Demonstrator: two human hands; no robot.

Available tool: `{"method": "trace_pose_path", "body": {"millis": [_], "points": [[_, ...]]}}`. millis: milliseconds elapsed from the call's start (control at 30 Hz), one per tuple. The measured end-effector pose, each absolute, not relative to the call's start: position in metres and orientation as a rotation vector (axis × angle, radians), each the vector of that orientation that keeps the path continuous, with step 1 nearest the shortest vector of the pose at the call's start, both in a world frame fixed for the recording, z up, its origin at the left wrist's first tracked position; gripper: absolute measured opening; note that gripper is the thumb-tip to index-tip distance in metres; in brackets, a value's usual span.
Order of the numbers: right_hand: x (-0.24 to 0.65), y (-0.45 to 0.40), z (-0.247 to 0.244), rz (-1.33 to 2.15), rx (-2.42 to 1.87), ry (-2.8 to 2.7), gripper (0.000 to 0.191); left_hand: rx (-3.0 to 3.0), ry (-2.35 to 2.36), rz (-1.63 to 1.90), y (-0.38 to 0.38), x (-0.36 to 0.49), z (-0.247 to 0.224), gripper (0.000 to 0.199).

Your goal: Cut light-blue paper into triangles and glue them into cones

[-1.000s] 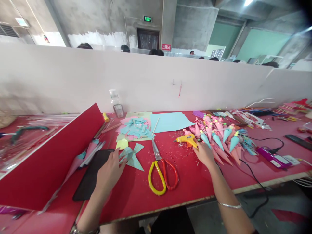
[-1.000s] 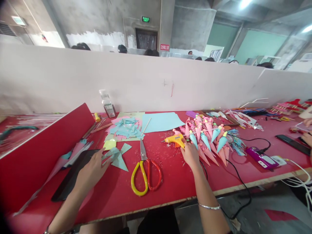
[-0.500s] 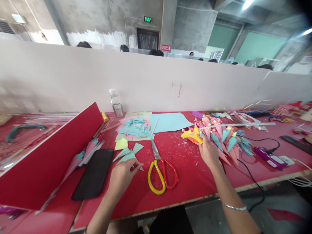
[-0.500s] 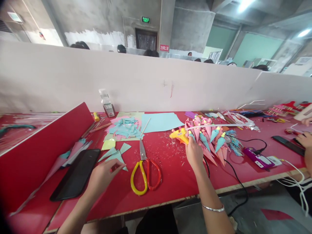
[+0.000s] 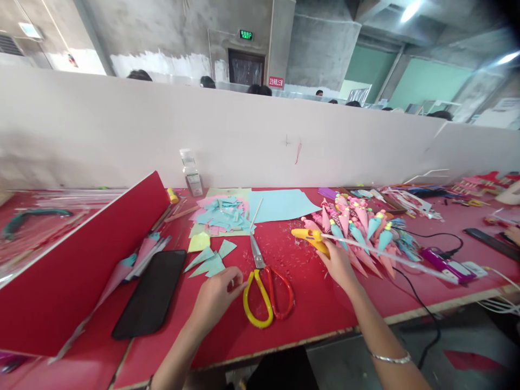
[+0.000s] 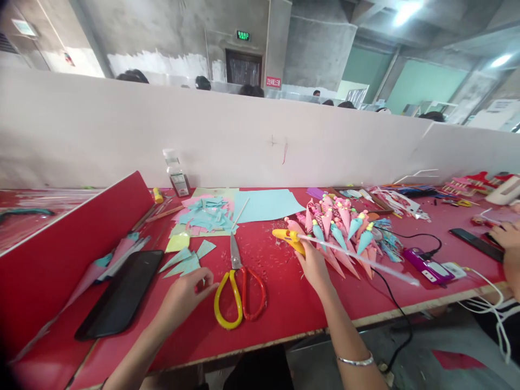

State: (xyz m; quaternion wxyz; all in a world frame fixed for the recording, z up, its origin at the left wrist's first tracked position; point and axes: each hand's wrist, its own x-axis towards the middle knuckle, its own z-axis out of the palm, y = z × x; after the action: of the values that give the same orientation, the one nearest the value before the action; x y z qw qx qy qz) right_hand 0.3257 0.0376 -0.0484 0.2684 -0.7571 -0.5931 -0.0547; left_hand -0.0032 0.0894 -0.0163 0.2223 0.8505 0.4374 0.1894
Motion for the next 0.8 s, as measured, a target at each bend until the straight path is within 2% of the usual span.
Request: {"method": "trace_pose_path", "body": {"millis": [200, 500, 567, 667, 800], "points": [[0.330, 0.042, -0.048, -0.107, -2.070, -1.518, 0.035, 2.433, 1.021, 0.544, 0.087, 0.012, -0.012, 0.023], [0.337, 0.056, -0.044, -0.127, -2.160, -1.468, 0.035, 2.905, 0.690, 0.328, 0.071, 0.046, -0.012, 0.043], [0.337, 0.057, -0.043, -0.134, -2.172, -1.476, 0.035, 2.913, 0.658, 0.307, 0.067, 0.053, -0.011, 0.040], [0.335, 0.058, -0.042, -0.140, -2.189, -1.508, 0.033, 2.885, 0.635, 0.358, 0.062, 0.058, -0.012, 0.024], [0.331, 0.056, -0.040, -0.153, -2.227, -1.570, 0.036, 2.816, 0.609, 0.318, 0.063, 0.051, -0.018, 0.043]]}}
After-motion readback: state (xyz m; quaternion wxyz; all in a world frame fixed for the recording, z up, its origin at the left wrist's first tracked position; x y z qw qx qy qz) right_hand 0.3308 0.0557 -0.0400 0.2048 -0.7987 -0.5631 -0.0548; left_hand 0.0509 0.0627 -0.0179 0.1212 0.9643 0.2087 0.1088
